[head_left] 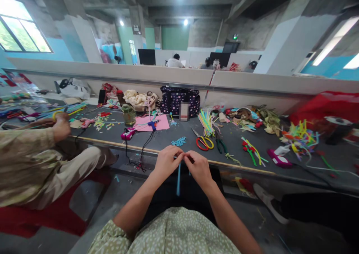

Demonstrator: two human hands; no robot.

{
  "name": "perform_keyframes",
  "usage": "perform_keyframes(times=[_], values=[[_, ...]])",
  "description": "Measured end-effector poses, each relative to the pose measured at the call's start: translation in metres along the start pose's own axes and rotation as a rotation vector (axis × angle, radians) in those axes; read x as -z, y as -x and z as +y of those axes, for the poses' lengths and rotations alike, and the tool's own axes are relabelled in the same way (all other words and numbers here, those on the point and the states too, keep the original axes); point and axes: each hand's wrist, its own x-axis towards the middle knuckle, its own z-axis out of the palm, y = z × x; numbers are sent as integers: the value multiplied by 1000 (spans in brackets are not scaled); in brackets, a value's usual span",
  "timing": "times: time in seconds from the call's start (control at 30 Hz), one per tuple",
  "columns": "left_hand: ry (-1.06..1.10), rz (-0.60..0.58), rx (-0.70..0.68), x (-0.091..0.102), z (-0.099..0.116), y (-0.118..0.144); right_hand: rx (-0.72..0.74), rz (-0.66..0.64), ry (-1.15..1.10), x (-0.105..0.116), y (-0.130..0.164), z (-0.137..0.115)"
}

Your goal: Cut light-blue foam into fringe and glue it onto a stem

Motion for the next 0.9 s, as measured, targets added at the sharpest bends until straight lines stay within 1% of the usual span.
perform_keyframes(times=[0.07,0.1,0.17,0.23,0.27,0.33,0.43,0.5,0.57,0.63,0.7,0.8,0.9], values=[[46,19,43,-3,-1,-1,19,2,11,0,-1,-2],[110,33,91,-5,-1,-1,24,4,6,1,-1,-3],[335,54,241,-10,-1,-4,29,8,-29,4,-2,-4],[634,52,408,-15,-2,-7,20,12,-88,7,-3,-5],[772,42,465,-18,-1,-8,0,21,-133,8,-4,-5],[963,32,515,-20,-1,-12,-88,51,-272,9,-6,-5],[1070,8,532,-22,1,-17,-252,73,-574,8,-9,-1],[1071,8,513,-21,2,-20,-309,75,-698,8,-10,1],[1038,5,480,-18,2,-22,-330,84,-733,10,-11,2],[1009,-15,444,-13,0,-24,-321,77,-729,14,-12,1],[1013,-86,385,-7,-3,-25,-308,28,-743,19,-14,0],[1036,-213,334,2,-7,-25,-333,-65,-789,25,-15,-4],[1036,-256,323,5,-10,-25,-333,-108,-789,28,-16,-7]])
